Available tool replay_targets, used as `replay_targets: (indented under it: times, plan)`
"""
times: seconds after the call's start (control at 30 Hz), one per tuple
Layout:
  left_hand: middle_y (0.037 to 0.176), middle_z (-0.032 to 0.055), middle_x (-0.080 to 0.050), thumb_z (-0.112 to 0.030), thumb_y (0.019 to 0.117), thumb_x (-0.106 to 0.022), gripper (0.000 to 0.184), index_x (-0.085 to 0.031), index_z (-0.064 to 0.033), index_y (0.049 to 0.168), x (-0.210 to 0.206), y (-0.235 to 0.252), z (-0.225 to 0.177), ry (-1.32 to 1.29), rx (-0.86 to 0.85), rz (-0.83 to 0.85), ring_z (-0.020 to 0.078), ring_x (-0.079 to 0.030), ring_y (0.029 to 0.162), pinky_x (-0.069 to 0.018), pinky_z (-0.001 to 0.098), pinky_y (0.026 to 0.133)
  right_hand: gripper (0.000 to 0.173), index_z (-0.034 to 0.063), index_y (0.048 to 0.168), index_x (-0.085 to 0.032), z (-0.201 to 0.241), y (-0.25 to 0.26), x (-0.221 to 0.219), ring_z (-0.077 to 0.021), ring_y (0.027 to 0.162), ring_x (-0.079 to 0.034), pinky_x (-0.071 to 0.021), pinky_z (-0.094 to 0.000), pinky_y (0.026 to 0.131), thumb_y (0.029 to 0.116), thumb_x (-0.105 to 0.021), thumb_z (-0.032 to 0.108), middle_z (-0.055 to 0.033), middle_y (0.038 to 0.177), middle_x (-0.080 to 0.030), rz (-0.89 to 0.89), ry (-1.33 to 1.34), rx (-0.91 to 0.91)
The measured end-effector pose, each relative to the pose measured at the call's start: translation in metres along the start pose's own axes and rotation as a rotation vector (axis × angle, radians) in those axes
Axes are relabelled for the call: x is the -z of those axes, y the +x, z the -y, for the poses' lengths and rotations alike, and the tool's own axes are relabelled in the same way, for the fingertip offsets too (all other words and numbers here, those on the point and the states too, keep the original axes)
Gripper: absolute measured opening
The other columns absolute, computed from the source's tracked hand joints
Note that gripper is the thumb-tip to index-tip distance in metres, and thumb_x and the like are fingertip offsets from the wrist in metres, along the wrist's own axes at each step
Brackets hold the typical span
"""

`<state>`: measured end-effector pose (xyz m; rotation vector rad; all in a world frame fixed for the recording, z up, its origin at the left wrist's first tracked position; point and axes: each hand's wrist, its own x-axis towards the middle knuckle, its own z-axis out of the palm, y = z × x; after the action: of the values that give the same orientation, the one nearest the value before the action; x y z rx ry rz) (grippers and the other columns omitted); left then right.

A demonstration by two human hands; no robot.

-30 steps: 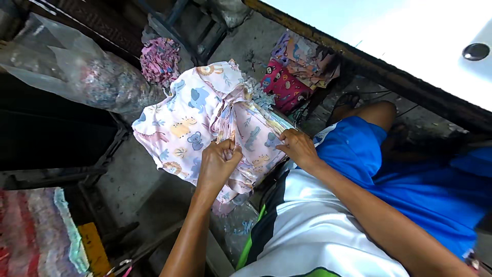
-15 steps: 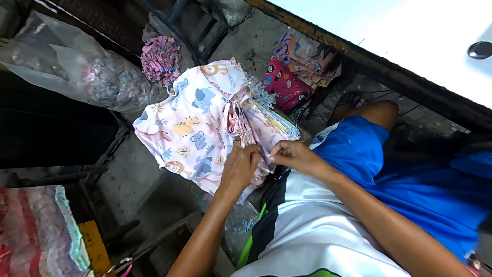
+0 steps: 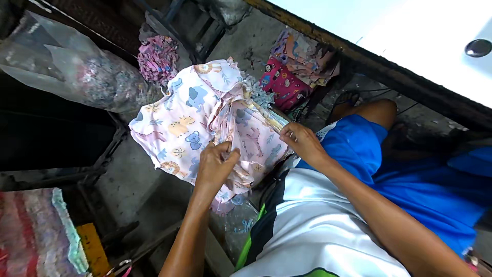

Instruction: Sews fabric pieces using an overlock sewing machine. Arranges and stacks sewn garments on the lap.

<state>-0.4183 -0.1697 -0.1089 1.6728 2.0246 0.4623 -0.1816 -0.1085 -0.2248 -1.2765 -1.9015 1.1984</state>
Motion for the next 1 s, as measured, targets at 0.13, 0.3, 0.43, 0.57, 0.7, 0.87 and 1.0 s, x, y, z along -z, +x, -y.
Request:
replay_targets:
  times: [0.13,0.3,0.43,0.57,0.7,0.87,1.0]
  plan:
    - [0.066,-0.0034,-0.044,-0.025,0.0931,-0.061,0.026,-0.056,-0.0153,0.069,0.000,0.000,0.000,0.010,-0.028,-0.037,0.0101,-0.044,0.063,-0.0361,0.0317,0.061,0.022,0.0006,0.109,-0.068,-0.006,0.005,-0.011,-0.0353,0.083,-0.067,-0.0544,-0.0572,0.073,0.0942,-0.075,0.015,-0.0185,0.097,-0.066,-0.002,-0.115,-0.105]
    - [0.059,-0.0027,-0.039,-0.020,0.0886,-0.065,0.031,-0.046,-0.0144,0.065,-0.015,-0.001,-0.001,0.089,-0.139,-0.045,0.0128,-0.043,0.059,-0.0334,0.0336,0.059,0.014,0.0010,0.098,-0.070,-0.007,-0.001,-0.010,-0.0316,0.079,-0.065,-0.0549,-0.0519,0.070,0.0940,-0.074,0.014,-0.0157,0.091,-0.064,-0.049,-0.134,-0.007]
    - [0.090,0.0165,-0.059,-0.009,0.0928,-0.066,0.007,-0.061,-0.0044,0.095,-0.034,-0.001,-0.002,0.186,-0.199,0.040,0.0321,-0.061,0.076,-0.0512,0.0481,0.064,0.017,0.0015,0.108,-0.067,0.002,-0.008,-0.003,-0.0308,0.076,-0.068,-0.0550,-0.0538,0.071,0.0981,-0.069,0.015,-0.0150,0.087,-0.069,0.058,-0.059,-0.113]
    - [0.109,0.0262,-0.059,-0.005,0.1002,-0.057,0.030,-0.075,-0.0189,0.120,-0.046,0.000,-0.010,0.271,-0.132,0.151,0.0366,-0.063,0.081,-0.0538,0.0499,0.067,0.016,0.0002,0.110,-0.071,0.015,-0.011,0.003,-0.0298,0.086,-0.066,-0.0548,-0.0506,0.080,0.0958,-0.069,0.008,-0.0159,0.098,-0.068,0.220,-0.034,-0.158]
    - [0.109,0.0229,-0.062,-0.029,0.1023,-0.052,0.031,-0.077,-0.0099,0.103,-0.060,0.003,-0.014,0.203,-0.079,0.124,0.0346,-0.065,0.087,-0.0539,0.0527,0.073,0.017,0.0038,0.099,-0.072,0.049,-0.017,0.011,-0.0207,0.079,-0.067,-0.0557,-0.0434,0.076,0.0970,-0.071,0.021,-0.0095,0.088,-0.070,0.281,0.063,-0.117]
    - [0.100,0.0197,-0.061,-0.033,0.0958,-0.069,0.029,-0.072,-0.0059,0.085,-0.055,0.010,-0.012,0.113,-0.041,0.098,0.0318,-0.062,0.082,-0.0512,0.0507,0.070,0.027,0.0048,0.093,-0.070,0.063,-0.021,0.009,-0.0153,0.073,-0.061,-0.0505,-0.0382,0.072,0.0979,-0.070,0.031,-0.0053,0.081,-0.065,0.403,0.052,-0.080]
    - [0.088,0.0142,-0.063,-0.025,0.0980,-0.064,0.024,-0.070,-0.0052,0.087,-0.027,0.008,-0.004,0.002,0.014,0.116,0.0288,-0.060,0.082,-0.0484,0.0518,0.072,0.028,0.0039,0.094,-0.071,0.054,-0.017,0.020,-0.0079,0.070,-0.055,-0.0473,-0.0298,0.069,0.0976,-0.070,0.032,-0.0021,0.079,-0.063,0.583,0.139,-0.005]
